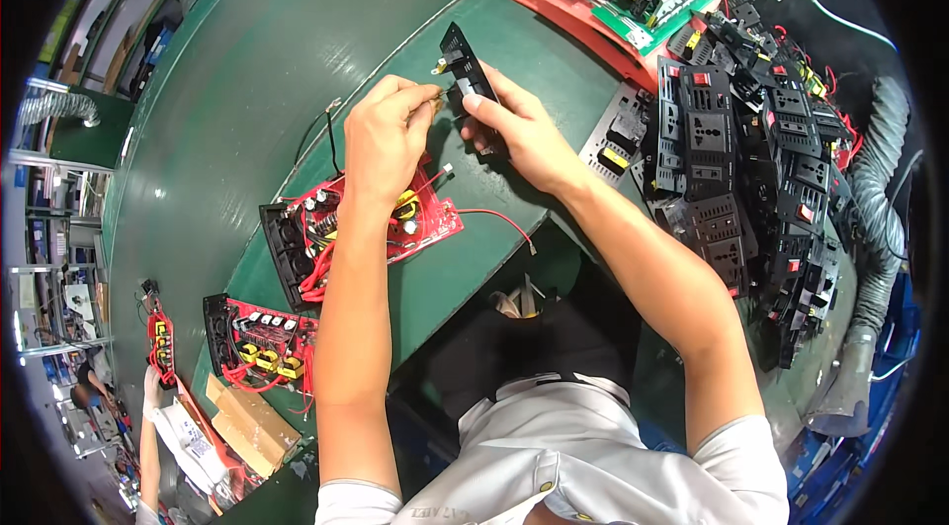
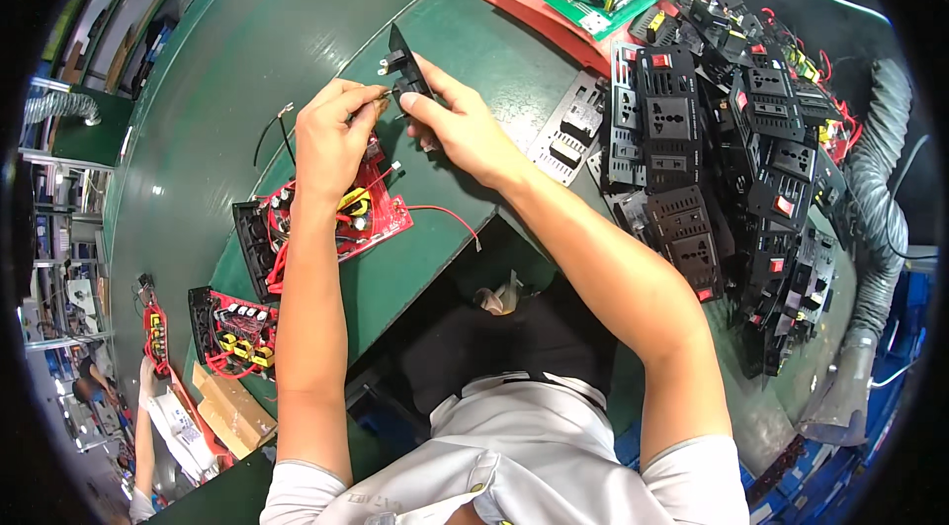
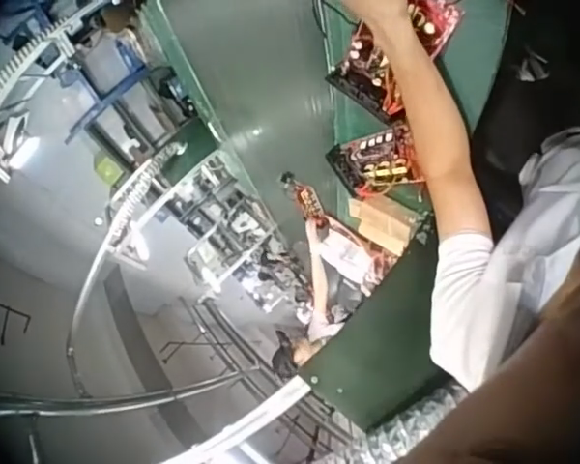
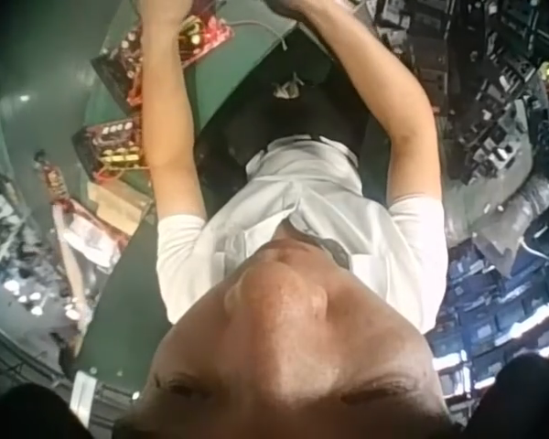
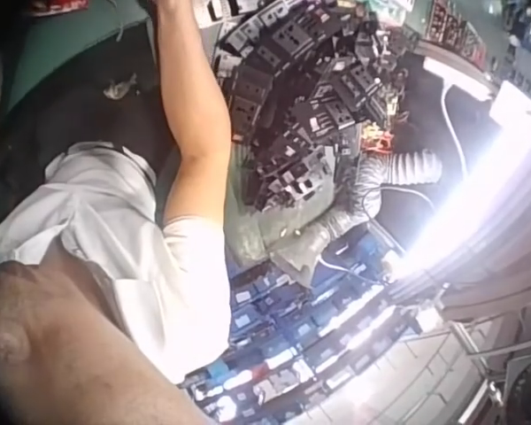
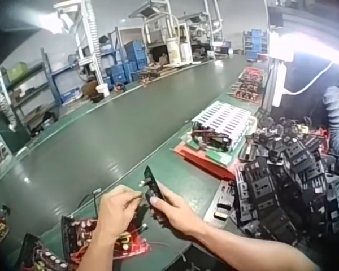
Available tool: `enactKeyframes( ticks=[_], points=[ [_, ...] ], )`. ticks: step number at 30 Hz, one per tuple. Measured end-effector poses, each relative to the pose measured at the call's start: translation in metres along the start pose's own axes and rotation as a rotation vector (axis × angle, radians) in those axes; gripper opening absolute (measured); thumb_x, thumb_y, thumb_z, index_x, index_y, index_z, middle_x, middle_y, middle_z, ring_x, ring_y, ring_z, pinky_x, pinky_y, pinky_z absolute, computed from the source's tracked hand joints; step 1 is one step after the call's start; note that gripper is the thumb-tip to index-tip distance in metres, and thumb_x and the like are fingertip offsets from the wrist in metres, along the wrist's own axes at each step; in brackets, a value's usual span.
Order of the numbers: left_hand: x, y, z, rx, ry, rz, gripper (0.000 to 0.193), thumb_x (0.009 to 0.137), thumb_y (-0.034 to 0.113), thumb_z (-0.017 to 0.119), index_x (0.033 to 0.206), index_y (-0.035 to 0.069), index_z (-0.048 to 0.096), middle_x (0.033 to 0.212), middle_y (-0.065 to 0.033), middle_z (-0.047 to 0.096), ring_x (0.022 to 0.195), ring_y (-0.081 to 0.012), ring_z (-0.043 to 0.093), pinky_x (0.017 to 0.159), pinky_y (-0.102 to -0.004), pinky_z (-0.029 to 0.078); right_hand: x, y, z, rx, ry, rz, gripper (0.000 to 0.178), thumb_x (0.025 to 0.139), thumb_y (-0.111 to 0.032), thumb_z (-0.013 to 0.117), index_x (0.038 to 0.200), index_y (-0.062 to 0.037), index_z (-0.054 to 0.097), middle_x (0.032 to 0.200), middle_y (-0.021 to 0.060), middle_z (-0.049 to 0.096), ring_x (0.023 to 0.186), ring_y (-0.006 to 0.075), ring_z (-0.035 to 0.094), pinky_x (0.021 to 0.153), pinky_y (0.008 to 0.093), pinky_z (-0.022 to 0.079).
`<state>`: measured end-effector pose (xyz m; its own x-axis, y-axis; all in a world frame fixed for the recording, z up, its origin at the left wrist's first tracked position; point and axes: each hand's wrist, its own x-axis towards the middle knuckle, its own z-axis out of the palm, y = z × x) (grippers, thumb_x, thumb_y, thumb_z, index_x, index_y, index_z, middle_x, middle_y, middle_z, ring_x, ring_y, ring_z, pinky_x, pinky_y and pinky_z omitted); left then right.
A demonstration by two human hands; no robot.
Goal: The recorder is assembling electronic components by connecting internal wiring from a plastic housing to a circuit board and then fitting the housing pieces together.
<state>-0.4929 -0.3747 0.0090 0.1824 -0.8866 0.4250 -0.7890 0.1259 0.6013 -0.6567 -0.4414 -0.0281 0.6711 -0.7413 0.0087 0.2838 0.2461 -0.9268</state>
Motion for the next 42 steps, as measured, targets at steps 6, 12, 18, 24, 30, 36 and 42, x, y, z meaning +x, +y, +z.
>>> enactKeyframes(
  ticks=[6,12,18,24,30,36,42],
  points=[
    [-0.001,-0.002,0.002,0.089,0.024,0.019,0.017,0.085,-0.001,0.066,0.101,-0.001,0.072,0.09,-0.0108,0.067,0.073,-0.0214,0.066,0.068,-0.0313,0.051,-0.001,-0.002,0.004,-0.08,0.03,-0.024,0.054,0.1,-0.021,0.058,0.15,-0.0094,0.041,0.091,-0.0014,0.059,0.075,0.0064,0.058,0.067,0.0225,0.048],
    [-0.001,-0.001,0.003,0.33,-0.006,0.225,0.011,0.083,-0.001,0.066,0.093,0.0,0.072,0.089,-0.0116,0.066,0.075,-0.029,0.066,0.068,-0.0361,0.052,-0.002,0.013,0.009,-0.534,0.101,-0.255,0.059,0.098,-0.02,0.06,0.152,-0.0088,0.039,0.099,0.0004,0.057,0.078,0.0089,0.056,0.068,0.025,0.048],
    [0.0,0.006,-0.014,0.027,-0.127,-0.043,0.023,0.087,0.004,0.064,0.109,0.003,0.07,0.111,-0.0119,0.063,0.094,-0.0239,0.067,0.077,-0.0339,0.054,-0.001,-0.001,0.012,-0.152,0.079,0.016,0.054,0.097,-0.018,0.059,0.147,-0.0072,0.044,0.102,0.0023,0.061,0.076,0.0099,0.061,0.068,0.0249,0.05],
    [-0.03,0.016,-0.064,-0.083,-0.455,-0.198,0.047,0.083,-0.01,0.054,0.125,0.008,0.064,0.133,-0.0084,0.049,0.113,-0.0202,0.059,0.094,-0.0307,0.051,0.002,-0.003,0.004,0.078,0.073,0.098,0.052,0.098,-0.019,0.059,0.146,-0.004,0.045,0.098,0.0024,0.061,0.079,0.0119,0.064,0.069,0.0255,0.052],
    [-0.04,0.02,-0.055,-0.296,-0.225,-0.307,0.026,0.086,-0.002,0.067,0.112,0.0,0.07,0.093,-0.0036,0.068,0.085,-0.0121,0.064,0.078,-0.0252,0.052,0.004,-0.001,0.005,0.04,0.063,0.058,0.052,0.099,-0.021,0.059,0.146,-0.0047,0.044,0.097,0.0021,0.06,0.079,0.011,0.062,0.07,0.0257,0.051],
    [0.005,-0.002,-0.037,-0.681,0.162,-0.503,0.025,0.091,0.004,0.066,0.115,-0.003,0.067,0.102,-0.0069,0.07,0.088,-0.0127,0.066,0.075,-0.0238,0.052,-0.002,0.008,0.01,-0.146,0.064,-0.075,0.057,0.098,-0.02,0.06,0.15,-0.0059,0.04,0.104,0.0036,0.06,0.081,0.0098,0.061,0.071,0.0252,0.051],
    [0.026,0.003,-0.035,-1.001,0.121,-0.702,0.024,0.091,0.0,0.064,0.114,-0.006,0.062,0.102,-0.014,0.068,0.091,-0.0197,0.068,0.075,-0.0245,0.055,-0.002,0.015,0.012,-0.195,0.082,-0.169,0.057,0.097,-0.018,0.061,0.149,-0.0038,0.041,0.118,0.0092,0.057,0.081,0.0118,0.062,0.073,0.0267,0.052]
  ],
)
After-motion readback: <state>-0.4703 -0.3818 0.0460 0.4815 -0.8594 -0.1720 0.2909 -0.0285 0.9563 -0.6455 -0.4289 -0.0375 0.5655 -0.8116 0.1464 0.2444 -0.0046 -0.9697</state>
